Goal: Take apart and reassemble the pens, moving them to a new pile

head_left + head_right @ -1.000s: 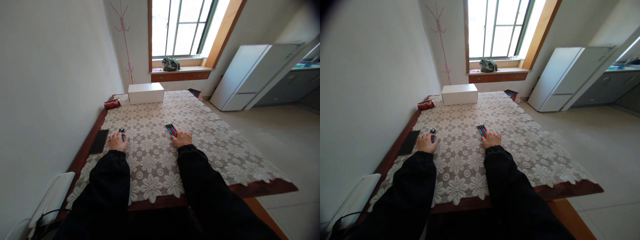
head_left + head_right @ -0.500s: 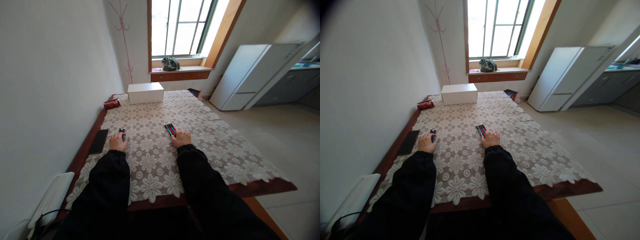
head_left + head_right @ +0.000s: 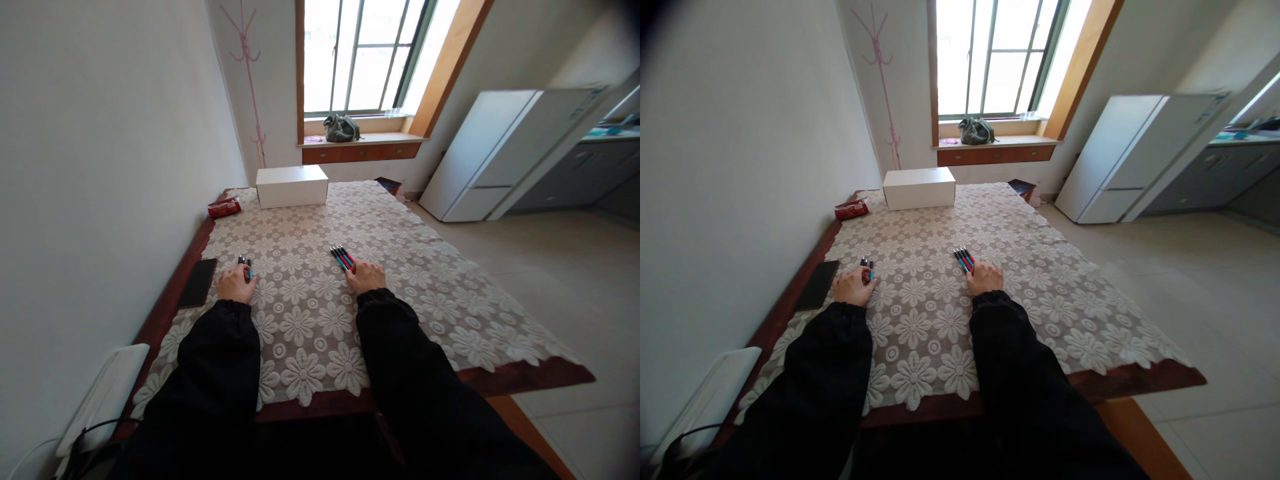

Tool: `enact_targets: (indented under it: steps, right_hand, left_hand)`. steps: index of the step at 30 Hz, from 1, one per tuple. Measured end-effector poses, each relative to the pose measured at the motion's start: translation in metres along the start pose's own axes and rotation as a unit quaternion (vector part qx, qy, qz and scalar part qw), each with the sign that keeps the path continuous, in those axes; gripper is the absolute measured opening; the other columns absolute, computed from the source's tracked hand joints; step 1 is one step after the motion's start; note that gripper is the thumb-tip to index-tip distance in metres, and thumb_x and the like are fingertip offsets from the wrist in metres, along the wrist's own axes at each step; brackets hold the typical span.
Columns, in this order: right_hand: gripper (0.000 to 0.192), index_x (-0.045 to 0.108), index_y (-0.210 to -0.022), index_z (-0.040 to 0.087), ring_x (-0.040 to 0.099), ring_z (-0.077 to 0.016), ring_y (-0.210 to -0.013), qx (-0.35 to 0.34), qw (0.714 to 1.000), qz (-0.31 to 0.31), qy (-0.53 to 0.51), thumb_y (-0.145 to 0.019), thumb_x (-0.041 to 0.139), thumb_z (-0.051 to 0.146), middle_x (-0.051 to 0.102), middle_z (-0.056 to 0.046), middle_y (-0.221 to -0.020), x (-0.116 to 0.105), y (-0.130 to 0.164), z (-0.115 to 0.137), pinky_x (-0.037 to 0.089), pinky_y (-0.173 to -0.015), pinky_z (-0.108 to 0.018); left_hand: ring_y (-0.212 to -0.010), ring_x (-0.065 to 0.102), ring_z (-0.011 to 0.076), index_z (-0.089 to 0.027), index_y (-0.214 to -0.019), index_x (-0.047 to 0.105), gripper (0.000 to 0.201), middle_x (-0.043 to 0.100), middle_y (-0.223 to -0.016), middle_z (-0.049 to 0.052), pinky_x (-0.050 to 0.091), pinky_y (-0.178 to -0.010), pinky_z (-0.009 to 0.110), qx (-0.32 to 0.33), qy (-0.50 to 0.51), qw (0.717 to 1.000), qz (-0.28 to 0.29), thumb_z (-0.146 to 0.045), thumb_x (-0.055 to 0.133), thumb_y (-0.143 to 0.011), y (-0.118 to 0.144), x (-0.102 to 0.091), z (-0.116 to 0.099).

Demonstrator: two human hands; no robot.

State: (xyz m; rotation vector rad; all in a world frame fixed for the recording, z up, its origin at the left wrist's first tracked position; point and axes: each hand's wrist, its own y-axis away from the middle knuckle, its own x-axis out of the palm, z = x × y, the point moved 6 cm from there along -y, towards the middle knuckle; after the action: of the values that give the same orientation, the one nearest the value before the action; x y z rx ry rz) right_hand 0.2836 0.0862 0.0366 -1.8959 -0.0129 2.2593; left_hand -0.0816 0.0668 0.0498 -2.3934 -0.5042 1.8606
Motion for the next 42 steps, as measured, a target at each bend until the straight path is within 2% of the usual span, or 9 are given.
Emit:
enact_targets:
  steps: [11, 14, 17, 20, 24, 27, 30, 35, 42]
  right_hand:
    - [0.018, 0.060, -0.082, 0.020, 0.060, -0.0230, -0.092, -0.078, 0.989, -0.110, -0.065, -0.089, 0.054, 0.035, 0.069, -0.007, -0.091, -0.014, 0.005, 0.019, 0.032, -0.084, -0.035]
    - [0.019, 0.060, -0.079, 0.021, 0.059, -0.0226, -0.094, -0.116, 0.981, -0.127, -0.088, -0.090, 0.053, 0.035, 0.068, -0.007, -0.092, -0.014, 0.007, 0.026, 0.033, -0.083, -0.033]
    - [0.021, 0.060, -0.077, 0.021, 0.058, -0.0212, -0.091, -0.141, 0.975, -0.122, -0.120, -0.090, 0.053, 0.035, 0.067, -0.006, -0.088, -0.014, 0.007, 0.030, 0.035, -0.081, -0.031]
    - [0.025, 0.062, -0.075, 0.020, 0.057, -0.0179, -0.080, -0.189, 0.962, -0.086, -0.176, -0.091, 0.053, 0.036, 0.064, -0.004, -0.078, -0.013, 0.010, 0.039, 0.037, -0.075, -0.028]
    - [0.037, 0.068, -0.078, 0.017, 0.052, -0.0124, -0.063, -0.282, 0.914, 0.055, -0.286, -0.095, 0.047, 0.042, 0.059, 0.000, -0.065, -0.004, 0.025, 0.069, 0.035, -0.061, -0.024]
    - [0.037, 0.069, -0.103, 0.017, 0.055, -0.0116, -0.062, -0.282, 0.866, 0.131, -0.391, -0.096, 0.046, 0.044, 0.064, 0.000, -0.071, -0.001, 0.038, 0.087, 0.039, -0.059, -0.022]
    - [0.033, 0.068, -0.107, 0.017, 0.057, -0.0120, -0.066, -0.281, 0.844, 0.148, -0.432, -0.093, 0.052, 0.042, 0.067, -0.001, -0.079, 0.001, 0.046, 0.099, 0.042, -0.061, -0.022]
    - [0.024, 0.066, -0.087, 0.016, 0.056, -0.0120, -0.067, -0.272, 0.855, 0.143, -0.417, -0.092, 0.052, 0.035, 0.066, -0.001, -0.076, 0.004, 0.047, 0.101, 0.042, -0.063, -0.022]
    - [0.028, 0.066, -0.091, 0.017, 0.054, -0.0126, -0.066, -0.298, 0.897, 0.133, -0.298, -0.097, 0.044, 0.033, 0.062, 0.001, -0.069, 0.012, 0.046, 0.097, 0.036, -0.062, -0.022]
  left_hand:
    - [-0.102, 0.061, 0.0301, -0.021, -0.095, 0.064, 0.024, 0.072, -0.079, 0.003, 0.019, -0.114, 0.051, 0.040, 0.047, 0.997, -0.038, -0.026, 0.068, -0.073, -0.002, 0.001, -0.002]
    - [-0.097, 0.063, 0.0277, -0.022, -0.092, 0.063, 0.022, 0.072, -0.078, 0.002, 0.020, -0.115, 0.048, 0.072, 0.073, 0.994, -0.049, -0.024, 0.070, -0.072, -0.003, 0.000, -0.007]
    - [-0.094, 0.065, 0.0260, -0.023, -0.090, 0.062, 0.017, 0.073, -0.083, 0.003, 0.034, -0.106, 0.045, 0.081, 0.127, 0.987, -0.059, -0.023, 0.068, -0.074, -0.002, -0.003, -0.014]
    - [-0.085, 0.066, 0.0223, -0.022, -0.087, 0.063, 0.015, 0.072, -0.087, 0.003, 0.048, -0.084, 0.036, 0.057, 0.218, 0.973, -0.059, -0.029, 0.067, -0.075, 0.002, -0.004, -0.023]
    - [-0.067, 0.063, 0.0149, -0.020, -0.087, 0.063, 0.022, 0.071, -0.084, 0.003, 0.045, -0.058, 0.026, 0.043, 0.345, 0.936, -0.044, -0.039, 0.067, -0.076, 0.017, 0.000, -0.044]
    - [-0.067, 0.064, 0.0139, -0.019, -0.090, 0.061, 0.025, 0.072, -0.089, 0.004, 0.044, -0.055, 0.024, 0.090, 0.428, 0.899, 0.000, -0.039, 0.068, -0.077, 0.033, 0.005, -0.069]
    - [-0.069, 0.066, 0.0147, -0.019, -0.096, 0.059, 0.029, 0.073, -0.087, 0.004, 0.046, -0.057, 0.024, 0.136, 0.448, 0.881, 0.065, -0.037, 0.071, -0.076, 0.048, 0.013, -0.089]
    - [-0.060, 0.061, 0.0116, -0.022, -0.104, 0.060, 0.026, 0.074, -0.080, 0.000, 0.049, -0.061, 0.025, 0.203, 0.388, 0.891, 0.119, -0.035, 0.066, -0.082, 0.059, 0.018, -0.098]
    - [-0.097, 0.061, 0.0200, -0.022, -0.121, 0.057, 0.038, 0.066, -0.112, 0.008, 0.051, -0.079, 0.031, 0.240, 0.286, 0.928, -0.021, -0.032, 0.064, -0.084, 0.041, -0.007, -0.079]
